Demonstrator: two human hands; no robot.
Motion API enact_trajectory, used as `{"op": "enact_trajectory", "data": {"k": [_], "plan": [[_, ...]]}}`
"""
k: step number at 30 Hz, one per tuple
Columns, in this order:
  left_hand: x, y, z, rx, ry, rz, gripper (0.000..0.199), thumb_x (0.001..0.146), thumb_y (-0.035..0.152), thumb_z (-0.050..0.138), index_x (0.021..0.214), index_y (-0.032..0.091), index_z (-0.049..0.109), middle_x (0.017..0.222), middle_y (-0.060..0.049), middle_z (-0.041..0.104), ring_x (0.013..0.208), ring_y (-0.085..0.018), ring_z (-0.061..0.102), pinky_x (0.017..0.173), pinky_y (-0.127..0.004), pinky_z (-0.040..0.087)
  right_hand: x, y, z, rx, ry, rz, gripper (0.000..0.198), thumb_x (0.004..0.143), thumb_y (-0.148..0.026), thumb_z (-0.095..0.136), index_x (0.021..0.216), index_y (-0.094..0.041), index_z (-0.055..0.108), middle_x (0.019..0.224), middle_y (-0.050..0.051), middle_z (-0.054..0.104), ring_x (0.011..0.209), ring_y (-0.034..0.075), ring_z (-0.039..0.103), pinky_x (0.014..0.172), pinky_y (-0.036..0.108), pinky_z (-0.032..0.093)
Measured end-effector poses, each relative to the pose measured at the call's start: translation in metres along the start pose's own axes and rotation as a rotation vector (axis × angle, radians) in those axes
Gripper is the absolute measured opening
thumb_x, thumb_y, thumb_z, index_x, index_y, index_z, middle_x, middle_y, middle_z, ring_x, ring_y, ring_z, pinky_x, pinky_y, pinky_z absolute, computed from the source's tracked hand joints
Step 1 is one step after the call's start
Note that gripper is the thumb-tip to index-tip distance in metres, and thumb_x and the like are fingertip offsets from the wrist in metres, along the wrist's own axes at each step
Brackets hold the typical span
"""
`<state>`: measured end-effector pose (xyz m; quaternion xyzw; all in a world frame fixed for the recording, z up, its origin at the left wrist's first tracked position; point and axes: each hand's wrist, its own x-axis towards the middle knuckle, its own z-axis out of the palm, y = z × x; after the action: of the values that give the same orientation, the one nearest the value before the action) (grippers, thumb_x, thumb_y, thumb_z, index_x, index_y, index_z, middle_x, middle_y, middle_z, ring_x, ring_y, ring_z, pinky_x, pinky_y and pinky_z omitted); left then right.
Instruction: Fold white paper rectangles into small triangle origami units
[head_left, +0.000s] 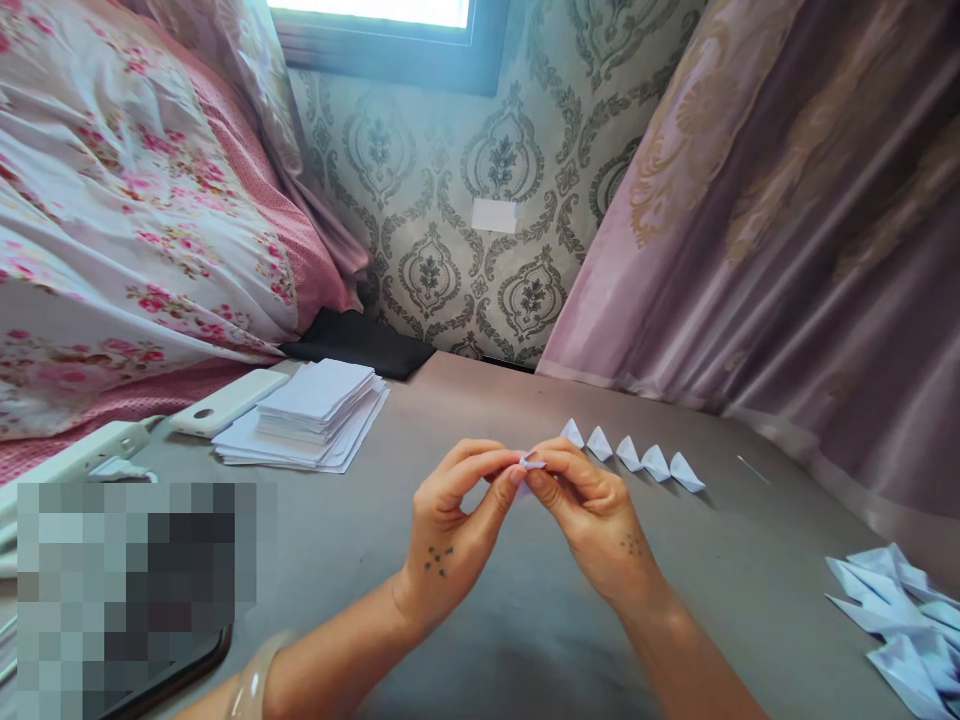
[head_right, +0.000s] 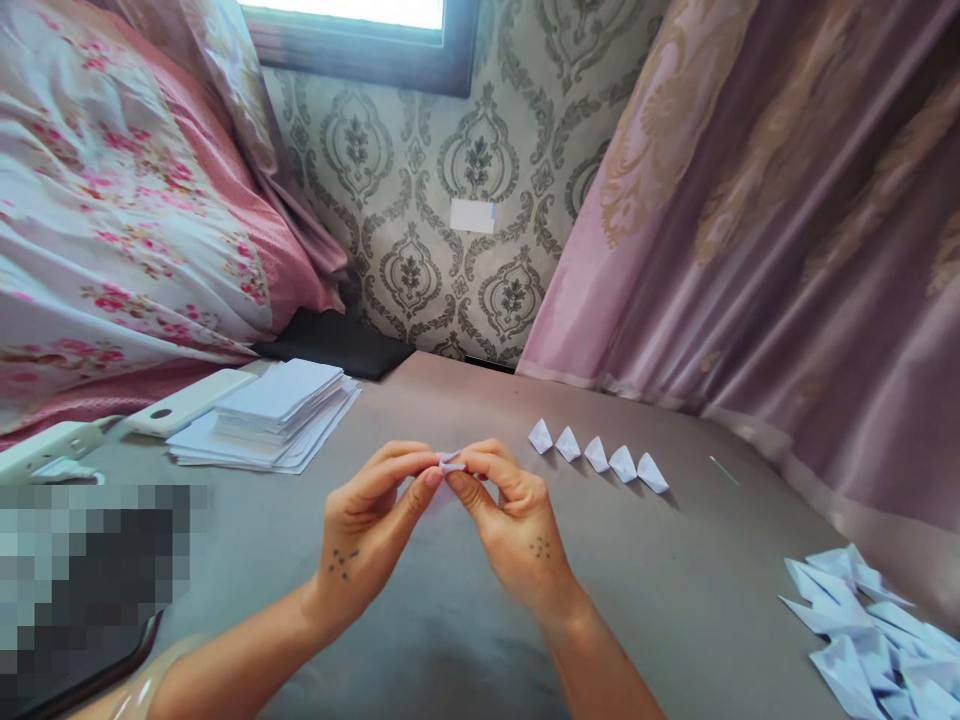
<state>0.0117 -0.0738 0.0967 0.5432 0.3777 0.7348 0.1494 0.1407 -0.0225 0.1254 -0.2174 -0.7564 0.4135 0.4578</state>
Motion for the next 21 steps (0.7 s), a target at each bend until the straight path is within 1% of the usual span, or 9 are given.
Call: {"op": "enact_trajectory", "data": {"k": [5,9,16,19,21], "plan": [[-0.001,0.001,-0.001,0.052,0.003,0.063,0.016,0.084,0.013,0.061,0.096,0.020,0.069,0.090,-0.005,0.065,0.081,-0.014,0.061,0.069,-0.024,0.051,-0.002,-0.003,0.005,-0.058,0.051,-0.005,0.010,0.086,-0.026,0.061,0.089,-0.027,0.071,0.081,-0.001,0.060,0.077,0.013,0.057,0.072,0.027,0.048],[-0.002,0.000,0.000,0.064,0.013,0.074,0.017,0.084,0.011,0.060,0.096,0.020,0.068,0.090,-0.004,0.064,0.080,-0.013,0.060,0.068,-0.023,0.051,-0.005,-0.006,0.009,-0.122,0.115,-0.008,0.008,0.085,-0.028,0.062,0.085,-0.024,0.070,0.080,0.000,0.060,0.076,0.013,0.057,0.072,0.026,0.048],[-0.002,-0.001,0.001,0.018,-0.007,0.017,0.013,0.085,0.011,0.059,0.092,0.019,0.066,0.088,-0.002,0.060,0.081,-0.012,0.058,0.070,-0.023,0.048,-0.006,-0.007,0.013,-0.205,0.162,0.009,0.012,0.085,-0.029,0.062,0.079,-0.021,0.068,0.077,-0.001,0.058,0.070,0.011,0.054,0.067,0.023,0.046],[-0.001,-0.001,0.000,0.025,-0.004,-0.023,0.008,0.086,0.014,0.058,0.087,0.019,0.064,0.084,-0.002,0.059,0.078,-0.012,0.056,0.069,-0.023,0.046,-0.007,-0.007,0.014,-0.185,0.173,0.064,0.011,0.084,-0.030,0.062,0.081,-0.021,0.070,0.076,-0.001,0.060,0.070,0.011,0.055,0.065,0.023,0.045],[0.000,-0.001,-0.001,0.022,-0.004,-0.079,0.006,0.086,0.017,0.058,0.084,0.018,0.064,0.081,-0.001,0.058,0.076,-0.012,0.055,0.069,-0.023,0.045,-0.007,-0.007,0.015,-0.150,0.176,0.122,0.013,0.083,-0.031,0.063,0.083,-0.021,0.071,0.076,0.000,0.062,0.072,0.012,0.056,0.065,0.023,0.045]]}}
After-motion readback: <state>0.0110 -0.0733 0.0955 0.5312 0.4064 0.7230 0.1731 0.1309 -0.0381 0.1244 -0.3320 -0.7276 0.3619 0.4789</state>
